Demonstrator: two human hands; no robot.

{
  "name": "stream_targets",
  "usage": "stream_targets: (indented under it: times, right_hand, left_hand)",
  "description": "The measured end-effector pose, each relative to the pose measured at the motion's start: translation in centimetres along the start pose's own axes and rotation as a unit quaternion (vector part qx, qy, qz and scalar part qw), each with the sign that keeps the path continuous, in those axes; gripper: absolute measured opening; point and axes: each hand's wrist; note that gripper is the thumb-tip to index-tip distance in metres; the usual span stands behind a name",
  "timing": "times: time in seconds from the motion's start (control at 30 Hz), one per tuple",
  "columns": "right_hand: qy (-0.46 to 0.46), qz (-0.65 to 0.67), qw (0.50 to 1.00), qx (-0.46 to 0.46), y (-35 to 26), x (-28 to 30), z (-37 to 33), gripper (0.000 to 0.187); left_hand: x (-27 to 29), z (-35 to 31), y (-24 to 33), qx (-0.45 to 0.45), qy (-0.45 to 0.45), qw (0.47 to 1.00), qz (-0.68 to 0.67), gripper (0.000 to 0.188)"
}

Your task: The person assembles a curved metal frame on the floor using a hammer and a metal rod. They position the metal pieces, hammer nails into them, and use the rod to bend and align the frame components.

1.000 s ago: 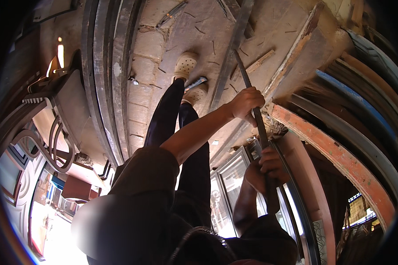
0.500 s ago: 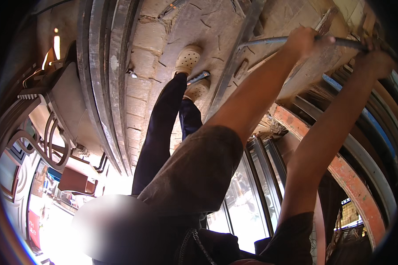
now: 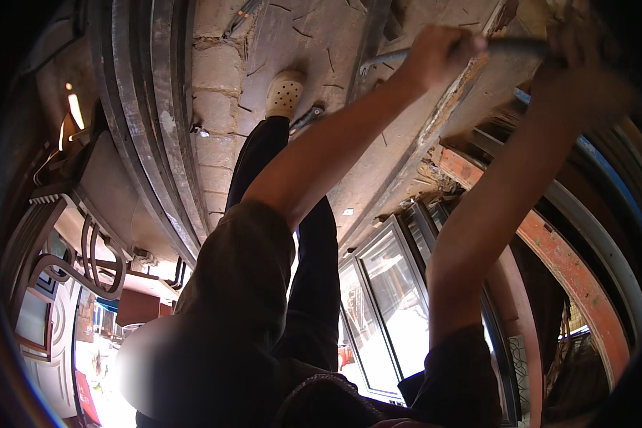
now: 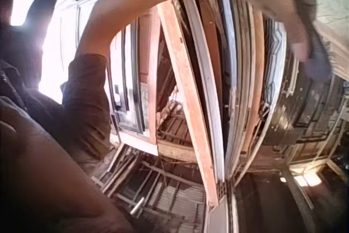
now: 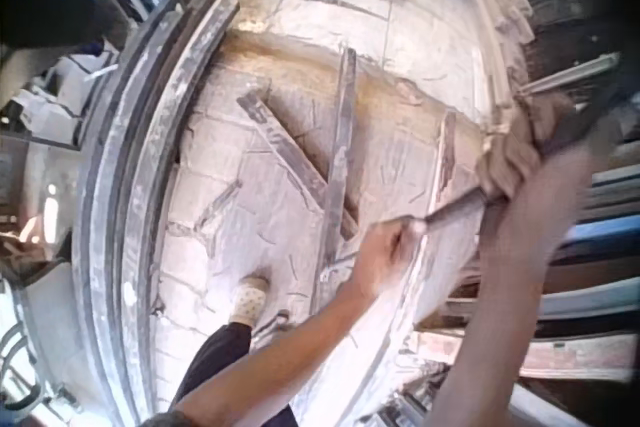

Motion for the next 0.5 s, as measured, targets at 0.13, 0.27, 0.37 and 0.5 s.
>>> stream_targets:
  times: [0.13,0.27,0.37,0.5]
  right_hand:
    - [0.045,-0.024,0.995,0.090,-4.8,0.7,-14.9,0.058]
    - [0.113,-0.065,0.991,0.043,-9.0,0.0,-28.3,0.067]
    - [0.121,-0.132,0.984,0.009,-9.8,-1.9,-30.6,0.071]
    - [0.029,-0.009,0.997,0.065,-7.6,0.4,-22.8,0.035]
  left_hand:
    - [-1.8,-9.9,0.7,-0.068,-0.120,0.990,-0.001,0.073]
    - [-2.5,-17.7,0.5,-0.164,-0.179,0.970,0.029,0.078]
    - [-0.7,-19.1,0.4,-0.149,-0.229,0.961,0.051,0.066]
    - [-1.7,-14.8,0.4,-0.129,-0.145,0.980,0.032,0.057]
Point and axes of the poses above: each hand's wrist, its own z-axis towards the middle knuckle, its own x-axis out of the back of the hand, y = z × x, and after that the axes turned 8 degrees about -y, right-handed
